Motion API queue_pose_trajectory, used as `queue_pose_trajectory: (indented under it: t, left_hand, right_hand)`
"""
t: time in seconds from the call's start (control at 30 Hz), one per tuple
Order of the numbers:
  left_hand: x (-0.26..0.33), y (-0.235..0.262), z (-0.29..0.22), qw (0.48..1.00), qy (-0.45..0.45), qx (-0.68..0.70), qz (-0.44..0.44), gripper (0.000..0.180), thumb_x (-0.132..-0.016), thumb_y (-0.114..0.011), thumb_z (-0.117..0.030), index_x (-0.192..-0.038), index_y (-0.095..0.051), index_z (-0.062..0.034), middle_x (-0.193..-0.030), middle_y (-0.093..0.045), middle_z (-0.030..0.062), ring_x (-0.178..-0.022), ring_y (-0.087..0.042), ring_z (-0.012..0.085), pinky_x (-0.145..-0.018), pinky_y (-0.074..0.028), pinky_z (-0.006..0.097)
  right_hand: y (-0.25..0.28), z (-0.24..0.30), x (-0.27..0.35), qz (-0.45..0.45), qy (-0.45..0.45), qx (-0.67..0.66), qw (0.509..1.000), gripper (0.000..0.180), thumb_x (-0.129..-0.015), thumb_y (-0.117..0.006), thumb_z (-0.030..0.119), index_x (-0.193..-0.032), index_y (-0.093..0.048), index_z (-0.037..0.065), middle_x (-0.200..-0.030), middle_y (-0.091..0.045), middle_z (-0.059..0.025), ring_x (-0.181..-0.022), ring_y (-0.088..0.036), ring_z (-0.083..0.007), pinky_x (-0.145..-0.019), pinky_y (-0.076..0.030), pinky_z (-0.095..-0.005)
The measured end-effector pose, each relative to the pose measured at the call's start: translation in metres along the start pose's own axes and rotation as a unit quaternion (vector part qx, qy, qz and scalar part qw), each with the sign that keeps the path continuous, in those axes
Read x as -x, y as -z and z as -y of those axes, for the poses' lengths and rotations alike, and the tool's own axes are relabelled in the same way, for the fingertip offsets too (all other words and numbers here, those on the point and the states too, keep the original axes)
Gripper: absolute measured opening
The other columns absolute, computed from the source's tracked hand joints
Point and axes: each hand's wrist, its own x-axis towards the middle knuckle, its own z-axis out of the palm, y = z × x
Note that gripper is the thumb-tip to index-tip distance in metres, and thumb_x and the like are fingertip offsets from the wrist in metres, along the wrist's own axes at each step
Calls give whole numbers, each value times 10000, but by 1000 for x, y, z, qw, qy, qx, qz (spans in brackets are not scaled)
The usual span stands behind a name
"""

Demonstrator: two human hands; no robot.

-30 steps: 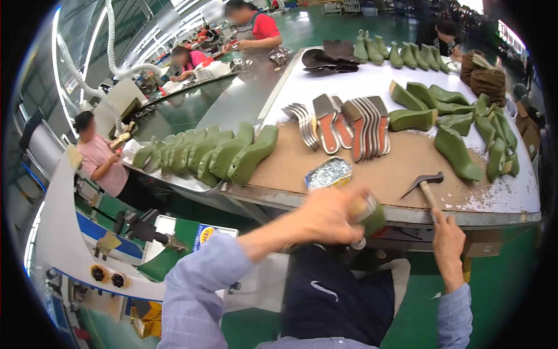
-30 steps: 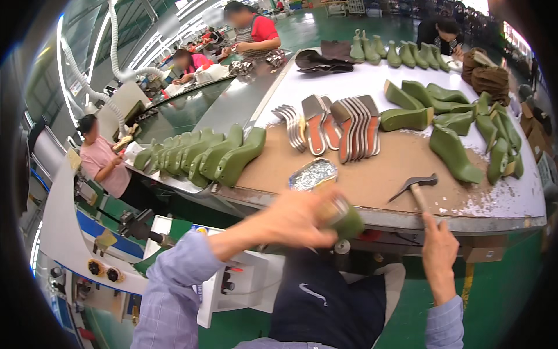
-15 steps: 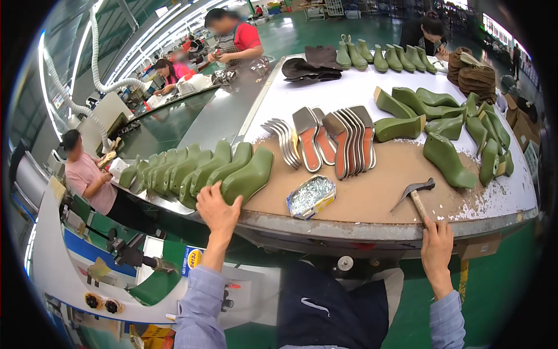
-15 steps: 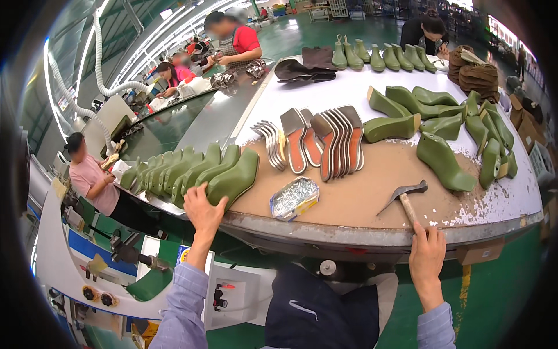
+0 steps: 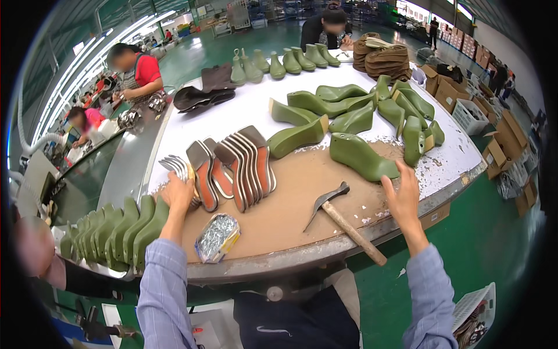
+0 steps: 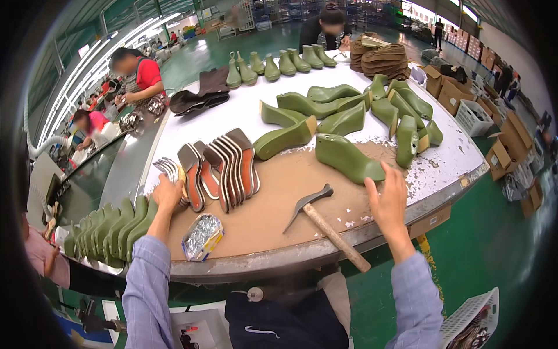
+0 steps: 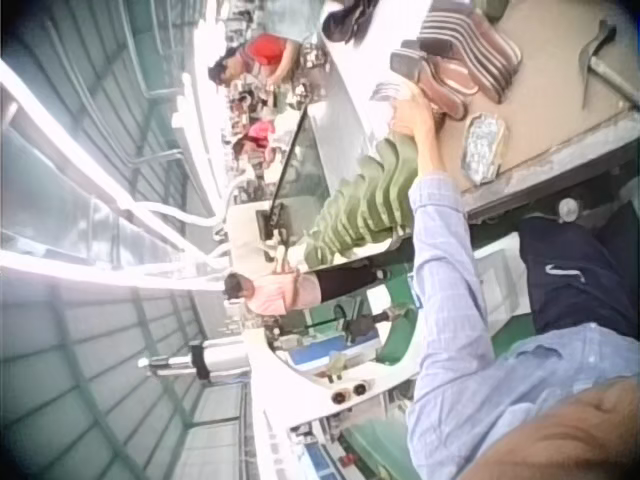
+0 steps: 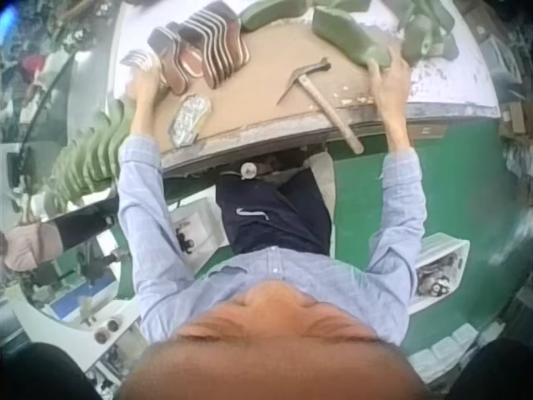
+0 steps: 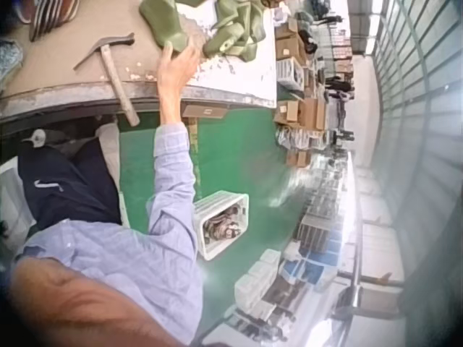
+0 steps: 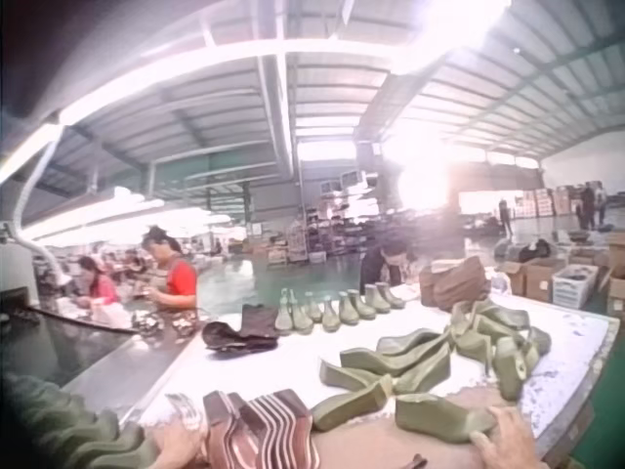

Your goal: The person assembles green rubber shoes by inserting insoles into the uppers and securing them with a hammer and nails. They repeatedly pick up shoe parts, align the insole, and hammer nails to attach the components, then place the finished shoes on the table.

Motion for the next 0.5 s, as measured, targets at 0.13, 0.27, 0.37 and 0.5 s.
queue_pose_trajectory:
  t: [0.13,0.27,0.37,0.5]
  left_hand:
    - [7,-37,14,935,-210,75,-276,748,-880,-739,-251,-1476,-385,30,-1045,-715,232,-955,-676,425,-910,-514,469]
    - [-17,-40,-11,945,-45,303,-115,399,-874,-684,-116,-1231,-659,60,-916,-687,238,-846,-681,337,-779,-515,455]
    - [-32,-47,33,924,-26,380,-31,311,-878,-630,-78,-1137,-706,74,-883,-715,193,-807,-673,227,-773,-524,347]
    - [-23,-53,48,941,-140,206,-230,290,-871,-666,-67,-1126,-712,62,-1220,-639,237,-1082,-655,305,-874,-541,376]
  right_hand:
    - [-48,10,-42,88,-31,113,989,596,-926,-688,376,-1429,-528,100,-1319,-589,-199,-1208,-540,-392,-1055,-416,-450]
    - [-82,16,-51,177,30,32,983,598,-933,-640,488,-1439,-549,183,-1359,-585,-173,-1210,-549,-407,-1093,-390,-486]
    - [-86,24,-81,314,15,-86,945,572,-939,-630,499,-1417,-577,189,-1357,-590,-169,-1195,-560,-418,-1075,-379,-541]
    - [-108,17,-134,274,-69,-28,959,570,-935,-651,496,-1406,-587,181,-1368,-568,-197,-1181,-561,-431,-1032,-387,-559]
